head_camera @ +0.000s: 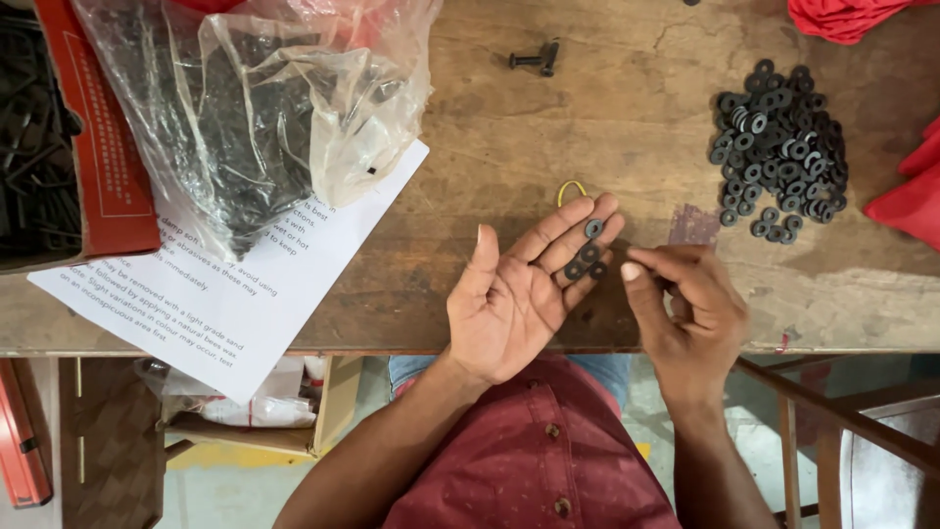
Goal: Counting and sorting washers and bolts into labeled red hardware bags.
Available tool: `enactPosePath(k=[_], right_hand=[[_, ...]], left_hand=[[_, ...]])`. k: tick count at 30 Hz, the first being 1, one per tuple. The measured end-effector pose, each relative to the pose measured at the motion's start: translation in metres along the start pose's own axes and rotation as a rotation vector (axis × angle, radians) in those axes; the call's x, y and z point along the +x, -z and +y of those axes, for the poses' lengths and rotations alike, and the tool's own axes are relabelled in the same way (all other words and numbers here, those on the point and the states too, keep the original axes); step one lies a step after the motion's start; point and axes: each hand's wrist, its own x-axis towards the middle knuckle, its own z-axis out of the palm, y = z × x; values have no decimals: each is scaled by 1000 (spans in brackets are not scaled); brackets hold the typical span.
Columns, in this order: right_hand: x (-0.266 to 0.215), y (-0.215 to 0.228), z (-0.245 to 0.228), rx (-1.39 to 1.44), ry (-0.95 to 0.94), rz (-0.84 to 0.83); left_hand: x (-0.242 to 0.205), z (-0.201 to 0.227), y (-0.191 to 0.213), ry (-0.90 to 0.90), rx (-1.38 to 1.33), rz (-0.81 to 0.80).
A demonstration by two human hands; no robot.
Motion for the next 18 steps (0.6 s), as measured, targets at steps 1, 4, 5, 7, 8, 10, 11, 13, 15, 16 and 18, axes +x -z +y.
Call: enactPosePath(k=[1, 4, 5, 7, 8, 10, 11, 13, 15, 16, 18], right_hand=[[0, 0, 2, -20, 1, 19], [-1, 6, 9, -125, 62, 40], [-1, 7, 9, -127, 59, 42], [-2, 8, 9, -90, 4, 54], [-3, 9, 9, -89, 4, 54], [-4, 9, 9, -136, 24, 75], [-5, 10, 10, -135, 25, 74], [-7, 11, 13, -163, 35, 82], [-8, 12, 16, -179, 32, 74], [-9, 12, 18, -195, 29, 67], [-10, 11, 21, -202, 69, 57]], left_hand=[[0, 0, 0, 3, 1, -5], [1, -1, 1, 6, 5, 4], [1, -1, 2, 9, 3, 4], [1, -1, 2, 1, 9, -1], [1, -1, 2, 1, 9, -1], [1, -1, 2, -3, 7, -13], [1, 0, 2, -4, 7, -12], [1, 0, 3, -1, -8, -16], [1, -1, 3, 3, -9, -17], [1, -1, 3, 7, -11, -19], [1, -1, 3, 8, -7, -19]])
